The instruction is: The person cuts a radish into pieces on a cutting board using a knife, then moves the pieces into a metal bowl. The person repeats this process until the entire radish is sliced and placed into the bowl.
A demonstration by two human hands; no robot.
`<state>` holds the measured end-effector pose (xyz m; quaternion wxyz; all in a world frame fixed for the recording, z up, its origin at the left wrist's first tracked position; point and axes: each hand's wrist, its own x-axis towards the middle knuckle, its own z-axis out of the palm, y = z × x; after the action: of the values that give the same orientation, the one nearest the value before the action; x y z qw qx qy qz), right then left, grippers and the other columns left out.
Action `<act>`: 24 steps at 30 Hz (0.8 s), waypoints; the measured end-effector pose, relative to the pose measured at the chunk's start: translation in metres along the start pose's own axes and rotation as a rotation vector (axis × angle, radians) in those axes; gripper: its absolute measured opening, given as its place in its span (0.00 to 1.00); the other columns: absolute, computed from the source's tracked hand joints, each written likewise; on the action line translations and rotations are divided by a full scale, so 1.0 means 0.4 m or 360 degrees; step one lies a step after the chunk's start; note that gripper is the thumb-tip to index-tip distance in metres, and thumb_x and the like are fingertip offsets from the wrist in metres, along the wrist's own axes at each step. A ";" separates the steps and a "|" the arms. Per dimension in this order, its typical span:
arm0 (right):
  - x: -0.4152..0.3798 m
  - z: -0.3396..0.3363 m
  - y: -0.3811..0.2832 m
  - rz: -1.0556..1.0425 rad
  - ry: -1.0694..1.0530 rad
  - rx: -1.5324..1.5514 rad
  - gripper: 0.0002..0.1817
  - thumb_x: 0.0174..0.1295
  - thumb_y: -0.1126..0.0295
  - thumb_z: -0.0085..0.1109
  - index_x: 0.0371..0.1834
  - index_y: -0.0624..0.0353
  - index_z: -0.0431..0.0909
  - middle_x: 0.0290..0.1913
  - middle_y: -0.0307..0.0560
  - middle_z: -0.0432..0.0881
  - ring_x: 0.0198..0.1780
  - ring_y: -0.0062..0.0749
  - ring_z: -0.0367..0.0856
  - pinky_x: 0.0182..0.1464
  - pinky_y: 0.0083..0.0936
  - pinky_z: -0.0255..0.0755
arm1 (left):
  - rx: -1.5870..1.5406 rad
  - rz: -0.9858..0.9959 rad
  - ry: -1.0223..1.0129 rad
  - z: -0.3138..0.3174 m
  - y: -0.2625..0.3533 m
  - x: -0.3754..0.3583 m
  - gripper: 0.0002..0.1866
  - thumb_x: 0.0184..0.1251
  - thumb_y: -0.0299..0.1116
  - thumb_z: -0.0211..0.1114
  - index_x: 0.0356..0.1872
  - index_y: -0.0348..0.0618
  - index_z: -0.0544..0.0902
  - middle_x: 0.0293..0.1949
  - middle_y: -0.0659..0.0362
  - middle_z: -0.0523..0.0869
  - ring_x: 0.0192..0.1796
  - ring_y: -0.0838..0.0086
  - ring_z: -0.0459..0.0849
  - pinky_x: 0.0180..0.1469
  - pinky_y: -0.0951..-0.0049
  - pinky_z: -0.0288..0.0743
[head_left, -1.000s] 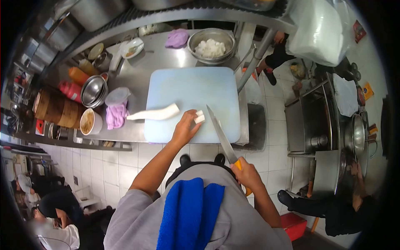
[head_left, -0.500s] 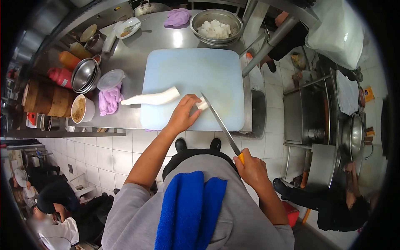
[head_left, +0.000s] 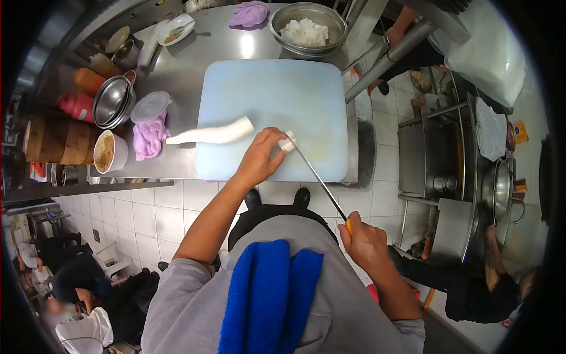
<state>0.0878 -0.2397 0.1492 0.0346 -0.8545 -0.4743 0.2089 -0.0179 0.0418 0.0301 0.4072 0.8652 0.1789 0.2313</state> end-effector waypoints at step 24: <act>0.145 0.012 -0.038 -0.0016 -0.0301 0.0173 0.14 0.72 0.62 0.51 0.41 0.64 0.64 0.25 0.62 0.82 0.29 0.61 0.83 0.33 0.52 0.76 | -0.0061 -0.0035 0.0108 0.014 0.005 -0.008 0.19 0.60 0.23 0.67 0.53 0.43 0.77 0.54 0.51 0.76 0.55 0.58 0.78 0.53 0.66 0.76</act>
<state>0.1006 -0.1843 0.1299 0.0370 -0.8255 -0.4677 0.3137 -0.0172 0.0356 0.0278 0.4200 0.8469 0.1975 0.2594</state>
